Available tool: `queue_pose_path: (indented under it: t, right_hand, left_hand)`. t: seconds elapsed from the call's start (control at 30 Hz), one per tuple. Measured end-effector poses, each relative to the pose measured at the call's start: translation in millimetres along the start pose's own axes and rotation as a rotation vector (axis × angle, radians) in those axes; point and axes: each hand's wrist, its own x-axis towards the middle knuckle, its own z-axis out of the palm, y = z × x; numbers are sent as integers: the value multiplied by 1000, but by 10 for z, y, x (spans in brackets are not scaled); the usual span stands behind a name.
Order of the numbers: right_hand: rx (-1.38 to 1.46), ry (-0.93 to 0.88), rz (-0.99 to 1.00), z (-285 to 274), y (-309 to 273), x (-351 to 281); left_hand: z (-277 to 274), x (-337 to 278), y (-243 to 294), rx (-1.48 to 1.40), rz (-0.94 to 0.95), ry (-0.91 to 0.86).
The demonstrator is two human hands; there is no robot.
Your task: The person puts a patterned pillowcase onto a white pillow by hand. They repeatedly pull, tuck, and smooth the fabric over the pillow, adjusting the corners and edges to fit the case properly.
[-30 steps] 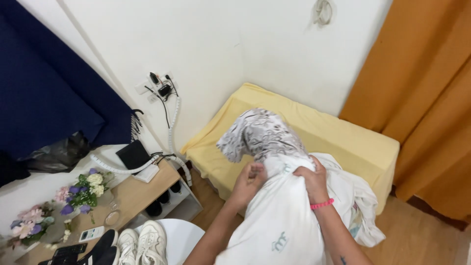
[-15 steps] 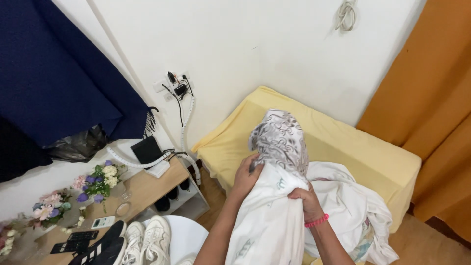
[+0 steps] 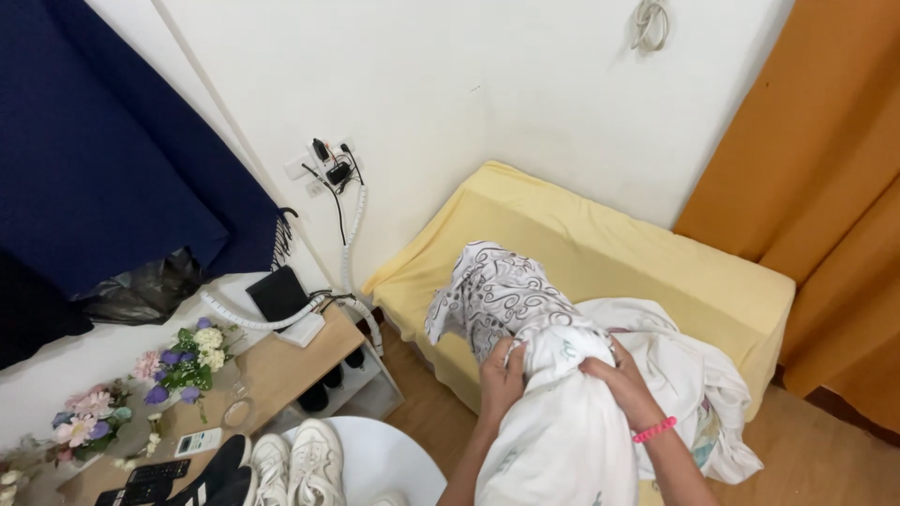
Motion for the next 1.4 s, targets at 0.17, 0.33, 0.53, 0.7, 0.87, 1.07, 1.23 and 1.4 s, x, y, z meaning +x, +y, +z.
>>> queue_pose_path:
  t: [0.17,0.33,0.53,0.7,0.87,1.07,1.23,1.4]
  right_hand:
    - [-294,-26,-86,12,-185,-99]
    - [-515,-37,-96,271,-494,-172]
    - [-882,56,-363,235,-258,170]
    - [-818,52,-472,151,177,322]
    - [-750,-106,-388,191,153,161]
    - [-704,-122,-312,268,-270,-85]
    - [-602,-194,-344,78,-373,-149]
    - [-577,-407,-356,-541,-659,5]
  left_hand:
    - [-23,-109,335,-61,-31,-100]
    - [-172,-159,489,-54,-110,-200]
    - [-86,-302,635,-100,-63,-347]
    - [-66,-387,463,-105,-64,-349]
    - [-51,-415,377,65,-353,-114]
    - [243,-239,129,478,134,0]
    - [435,-123,277,357,4,-112]
    - [508,-266,401,173,-123,-101]
